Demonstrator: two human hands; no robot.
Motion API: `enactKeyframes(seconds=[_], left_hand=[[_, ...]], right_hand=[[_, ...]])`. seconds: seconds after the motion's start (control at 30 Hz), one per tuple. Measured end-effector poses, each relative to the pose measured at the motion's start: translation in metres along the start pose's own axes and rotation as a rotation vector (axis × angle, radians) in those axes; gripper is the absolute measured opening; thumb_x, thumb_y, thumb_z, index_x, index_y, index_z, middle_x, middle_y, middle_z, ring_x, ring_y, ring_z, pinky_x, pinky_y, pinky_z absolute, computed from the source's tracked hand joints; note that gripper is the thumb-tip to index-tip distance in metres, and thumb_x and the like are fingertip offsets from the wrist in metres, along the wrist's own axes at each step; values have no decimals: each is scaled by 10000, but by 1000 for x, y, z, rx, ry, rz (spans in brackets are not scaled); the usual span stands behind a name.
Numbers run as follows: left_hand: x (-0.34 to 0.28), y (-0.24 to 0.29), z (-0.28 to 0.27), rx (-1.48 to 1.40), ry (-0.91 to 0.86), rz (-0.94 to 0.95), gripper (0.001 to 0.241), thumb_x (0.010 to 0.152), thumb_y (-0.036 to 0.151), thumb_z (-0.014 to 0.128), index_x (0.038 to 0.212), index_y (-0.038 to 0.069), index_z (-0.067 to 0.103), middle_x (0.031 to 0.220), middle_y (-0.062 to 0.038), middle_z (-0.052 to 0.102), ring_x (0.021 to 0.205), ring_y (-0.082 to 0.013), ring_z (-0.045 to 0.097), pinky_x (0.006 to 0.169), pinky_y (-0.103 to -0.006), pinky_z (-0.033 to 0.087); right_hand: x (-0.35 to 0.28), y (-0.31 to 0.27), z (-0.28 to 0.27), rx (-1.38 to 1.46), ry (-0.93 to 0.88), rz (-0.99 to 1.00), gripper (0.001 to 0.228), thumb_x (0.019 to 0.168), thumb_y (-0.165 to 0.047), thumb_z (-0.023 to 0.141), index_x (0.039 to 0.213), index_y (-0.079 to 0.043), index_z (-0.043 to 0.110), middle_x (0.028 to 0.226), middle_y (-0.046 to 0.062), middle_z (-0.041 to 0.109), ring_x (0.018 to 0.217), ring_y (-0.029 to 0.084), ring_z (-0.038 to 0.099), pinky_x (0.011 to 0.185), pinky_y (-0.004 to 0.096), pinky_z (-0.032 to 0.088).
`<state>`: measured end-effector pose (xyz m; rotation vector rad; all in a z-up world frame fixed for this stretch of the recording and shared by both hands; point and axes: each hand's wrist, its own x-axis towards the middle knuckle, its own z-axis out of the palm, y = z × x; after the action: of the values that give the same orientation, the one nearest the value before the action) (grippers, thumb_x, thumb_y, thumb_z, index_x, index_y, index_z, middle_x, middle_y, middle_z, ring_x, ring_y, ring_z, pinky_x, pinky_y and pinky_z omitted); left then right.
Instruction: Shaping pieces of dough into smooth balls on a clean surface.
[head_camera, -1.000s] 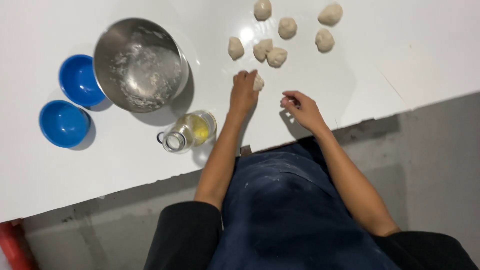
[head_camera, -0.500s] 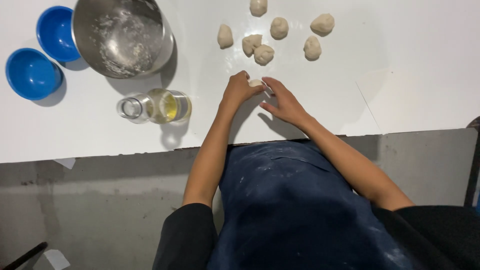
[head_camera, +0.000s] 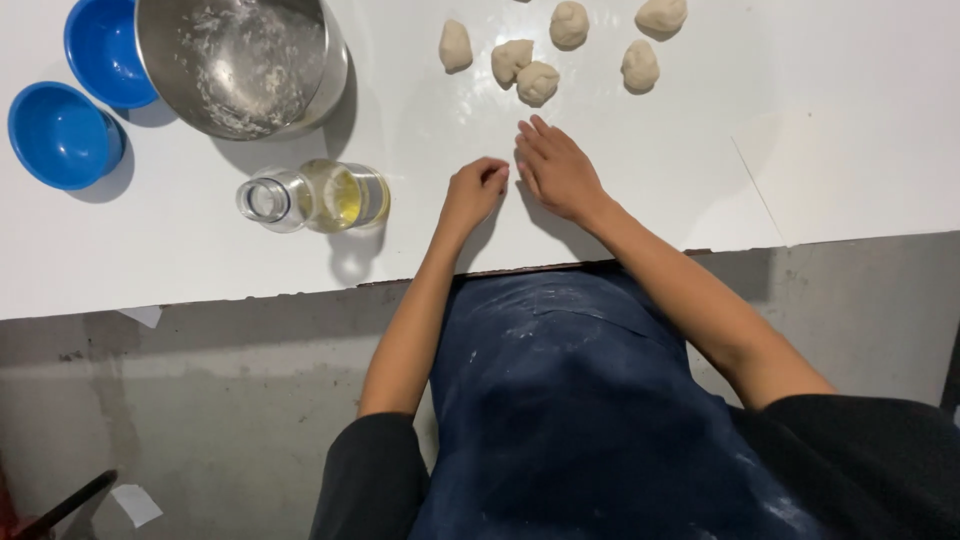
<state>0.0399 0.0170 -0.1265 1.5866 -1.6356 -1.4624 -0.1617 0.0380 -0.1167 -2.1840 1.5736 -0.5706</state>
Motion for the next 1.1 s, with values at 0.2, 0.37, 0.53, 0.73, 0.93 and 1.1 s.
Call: enactKeyframes(seconds=[0.2,0.37,0.53,0.73,0.93,1.1], left_hand=[[-72,16,-53,-126,7,-69,290,975,254,670,1128,19,745,912,-73,771,819,-123,723,777,-279,572],[-82,12,-50,-251,-3,-184,287,981,237,660,1152,18,734,924,-72,768,819,-122,723,767,-273,573],[-75,12,-41,-270,-17,-241,292,979,237,658,1162,21,728,934,-61,768,823,-113,718,767,-265,581],[-59,19,-23,-251,-80,-205,301,991,255,655,1157,15,731,911,-73,763,806,-114,698,775,-270,574],[-28,21,-13,-1,-105,-203,324,988,294,642,1146,30,744,814,-95,736,744,-179,659,730,-326,539],[4,11,13,247,-42,136,459,880,163,779,1287,1,643,1118,-193,668,1017,-324,646,910,-383,518]], right_hand=[[4,26,12,-201,-96,-216,490,1086,-270,538,1488,9,520,1609,175,448,1522,328,376,1251,476,311],[10,20,10,-219,-138,-219,528,1090,-247,510,1540,27,467,1649,189,395,1547,348,326,1267,479,282],[17,14,14,-223,-134,-175,568,1097,-233,491,1582,51,409,1685,214,334,1577,370,277,1294,487,238],[24,2,12,-231,-150,-105,600,1061,-265,463,1594,0,393,1679,217,313,1566,387,248,1287,499,191],[27,32,1,-208,-152,-165,596,1038,-293,457,1558,-4,428,1618,269,362,1486,427,292,1188,525,213],[14,52,-53,866,-12,464,435,1023,-183,494,1407,-22,619,1331,230,699,1317,338,679,1154,410,532]])
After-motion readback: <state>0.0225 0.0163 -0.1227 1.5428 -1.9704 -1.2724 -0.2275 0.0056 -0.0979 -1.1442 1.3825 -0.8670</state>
